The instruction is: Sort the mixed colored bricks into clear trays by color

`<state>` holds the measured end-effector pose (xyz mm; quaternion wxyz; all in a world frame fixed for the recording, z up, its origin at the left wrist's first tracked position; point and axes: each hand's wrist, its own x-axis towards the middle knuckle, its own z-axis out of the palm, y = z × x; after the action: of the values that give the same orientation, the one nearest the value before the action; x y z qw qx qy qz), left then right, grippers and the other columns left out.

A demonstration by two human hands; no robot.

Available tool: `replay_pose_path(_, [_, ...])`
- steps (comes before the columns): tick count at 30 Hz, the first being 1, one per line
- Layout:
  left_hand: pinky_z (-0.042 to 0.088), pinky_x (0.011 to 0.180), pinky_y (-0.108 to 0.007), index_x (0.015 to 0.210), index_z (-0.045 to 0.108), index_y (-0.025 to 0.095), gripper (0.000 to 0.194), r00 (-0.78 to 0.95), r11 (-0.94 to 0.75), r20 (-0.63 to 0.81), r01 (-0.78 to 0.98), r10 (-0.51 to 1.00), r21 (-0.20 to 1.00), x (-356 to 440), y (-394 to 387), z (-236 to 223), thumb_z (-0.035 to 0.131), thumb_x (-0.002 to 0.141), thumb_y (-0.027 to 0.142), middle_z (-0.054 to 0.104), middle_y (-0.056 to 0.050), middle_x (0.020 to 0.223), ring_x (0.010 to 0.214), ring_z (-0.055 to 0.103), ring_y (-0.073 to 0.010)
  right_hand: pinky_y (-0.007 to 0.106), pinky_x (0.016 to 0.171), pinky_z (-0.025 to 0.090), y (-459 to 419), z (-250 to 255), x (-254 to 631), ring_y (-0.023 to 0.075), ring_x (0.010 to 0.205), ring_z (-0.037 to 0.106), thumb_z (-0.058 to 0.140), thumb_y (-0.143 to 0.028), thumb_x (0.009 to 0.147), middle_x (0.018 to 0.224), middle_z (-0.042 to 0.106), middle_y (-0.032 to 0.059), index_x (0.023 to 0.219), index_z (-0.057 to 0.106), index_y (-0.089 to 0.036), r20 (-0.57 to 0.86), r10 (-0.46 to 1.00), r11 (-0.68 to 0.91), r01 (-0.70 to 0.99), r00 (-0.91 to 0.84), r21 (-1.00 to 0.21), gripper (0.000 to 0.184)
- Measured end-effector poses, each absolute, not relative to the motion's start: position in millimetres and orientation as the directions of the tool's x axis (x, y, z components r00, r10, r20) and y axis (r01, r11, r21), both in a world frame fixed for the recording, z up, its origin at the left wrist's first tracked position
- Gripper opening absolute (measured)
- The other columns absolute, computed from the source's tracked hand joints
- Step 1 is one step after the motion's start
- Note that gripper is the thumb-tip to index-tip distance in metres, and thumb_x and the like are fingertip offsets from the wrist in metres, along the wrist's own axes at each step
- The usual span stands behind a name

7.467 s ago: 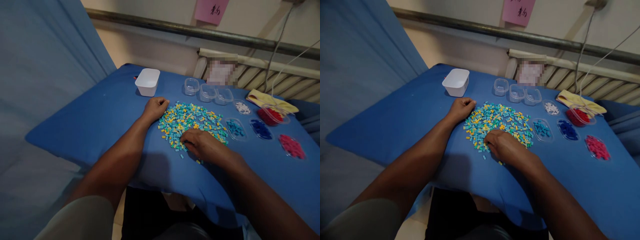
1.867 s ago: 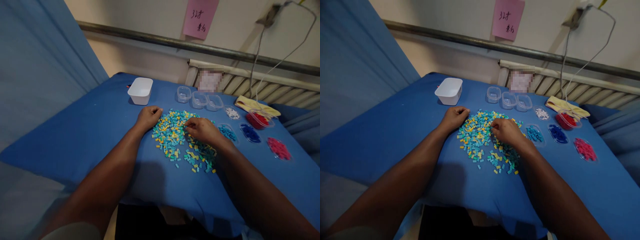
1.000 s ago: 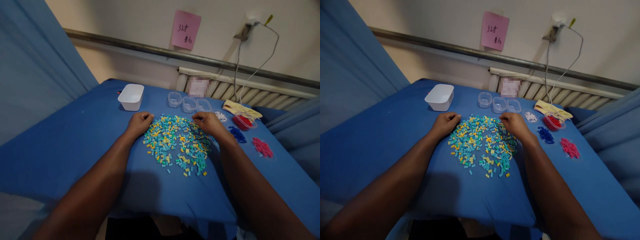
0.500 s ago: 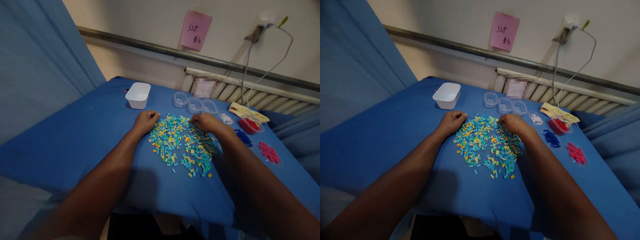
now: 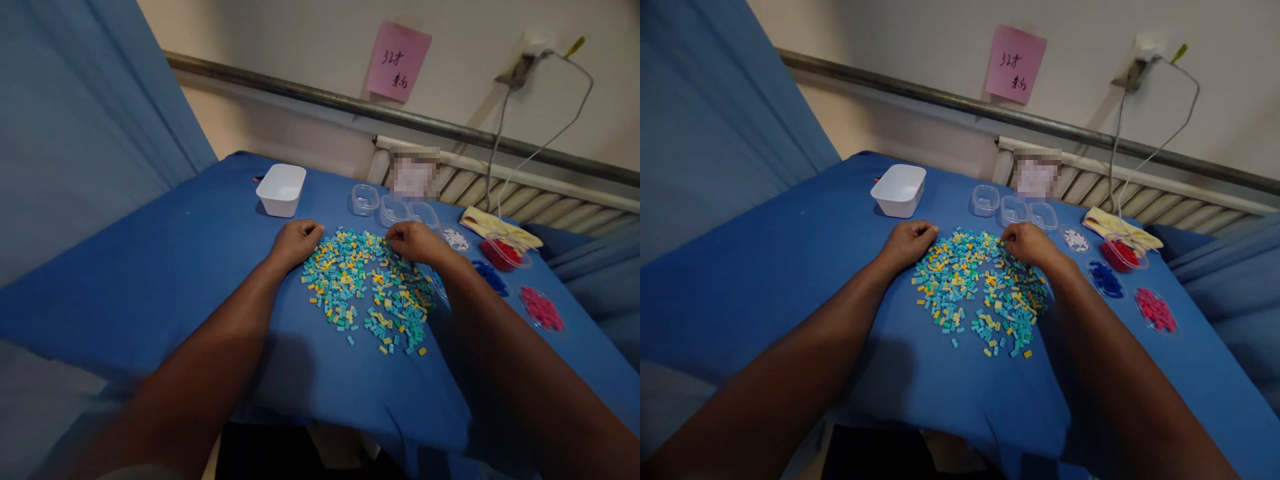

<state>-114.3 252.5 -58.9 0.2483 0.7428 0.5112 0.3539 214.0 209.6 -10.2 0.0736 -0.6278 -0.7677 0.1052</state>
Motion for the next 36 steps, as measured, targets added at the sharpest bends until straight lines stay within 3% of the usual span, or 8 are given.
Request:
replay_pose_path(3, [0.029,0.061,-0.034,0.074,0.066,0.018,0.043,0.226,-0.354,0.272,0.589,0.935,0.726,-114,253,-59,0.058,0.097,0.053,0.057,0.0,0.065,0.066,0.053,-0.0171,0.026,0.071,0.047,217,-11,207,0.0183,0.082,0.072,0.065,-0.017,0.09,0.099,0.084,0.0065,0.11,0.084,-0.018,-0.028,0.983,0.168,0.954,-0.181,-0.25,0.027])
replay_pose_path(8, [0.028,0.061,-0.034,0.072,0.063,0.018,0.044,0.225,-0.348,0.266,0.593,0.937,0.726,-113,251,-57,0.057,0.097,0.053,0.054,0.0,0.064,0.065,0.051,-0.0163,0.028,0.061,0.04,226,-14,198,0.0167,0.065,0.064,0.066,-0.016,0.085,0.077,0.079,0.0058,0.087,0.083,-0.017,-0.087,0.985,0.13,0.969,-0.151,-0.21,0.018])
replay_pose_path(11, [0.027,0.061,-0.034,0.071,0.061,0.018,0.044,0.225,-0.353,0.272,0.597,0.935,0.72,-113,251,-56,0.057,0.097,0.053,0.053,0.0,0.063,0.065,0.051,-0.0164,0.028,0.06,0.037,226,-15,195,0.0161,0.065,0.062,0.067,-0.014,0.082,0.076,0.078,0.0063,0.08,0.081,-0.017,-0.095,0.983,0.134,0.973,-0.154,-0.187,0.014])
replay_pose_path(19, [0.027,0.061,-0.034,0.072,0.064,0.018,0.043,0.234,-0.362,0.277,0.578,0.932,0.732,-114,251,-57,0.057,0.097,0.053,0.054,0.0,0.064,0.064,0.05,-0.0168,0.026,0.067,0.044,195,-4,223,0.0183,0.078,0.07,0.062,-0.026,0.093,0.091,0.082,0.0068,0.098,0.081,-0.018,0.004,0.994,0.109,0.967,-0.111,-0.23,0.022])
replay_pose_path(29, [0.031,0.062,-0.033,0.079,0.073,0.019,0.041,0.204,-0.315,0.24,0.6,0.949,0.735,-114,256,-58,0.059,0.096,0.054,0.064,-0.003,0.069,0.069,0.056,-0.0191,0.031,0.061,0.046,104,-20,326,0.0214,0.067,0.07,0.063,-0.029,0.085,0.074,0.078,0.0027,0.079,0.075,-0.024,0.053,0.99,-0.11,0.955,0.13,-0.275,0.014])
replay_pose_path(32, [0.032,0.063,-0.032,0.081,0.074,0.019,0.042,0.197,-0.305,0.234,0.596,0.952,0.742,-115,257,-58,0.061,0.096,0.056,0.066,-0.003,0.071,0.069,0.057,-0.0192,0.033,0.067,0.05,97,-31,325,0.0235,0.073,0.073,0.063,-0.035,0.088,0.082,0.081,0.0047,0.088,0.08,-0.024,0.107,0.983,-0.109,0.947,0.147,-0.302,0.02])
replay_pose_path(36, [0.032,0.063,-0.032,0.08,0.073,0.019,0.043,0.198,-0.314,0.243,0.591,0.949,0.743,-115,258,-60,0.06,0.096,0.057,0.066,-0.003,0.071,0.069,0.057,-0.0187,0.037,0.076,0.054,98,-35,312,0.028,0.085,0.077,0.059,-0.042,0.098,0.097,0.084,0.0095,0.105,0.083,-0.022,0.254,0.952,-0.106,0.965,0.169,-0.241,0.032])
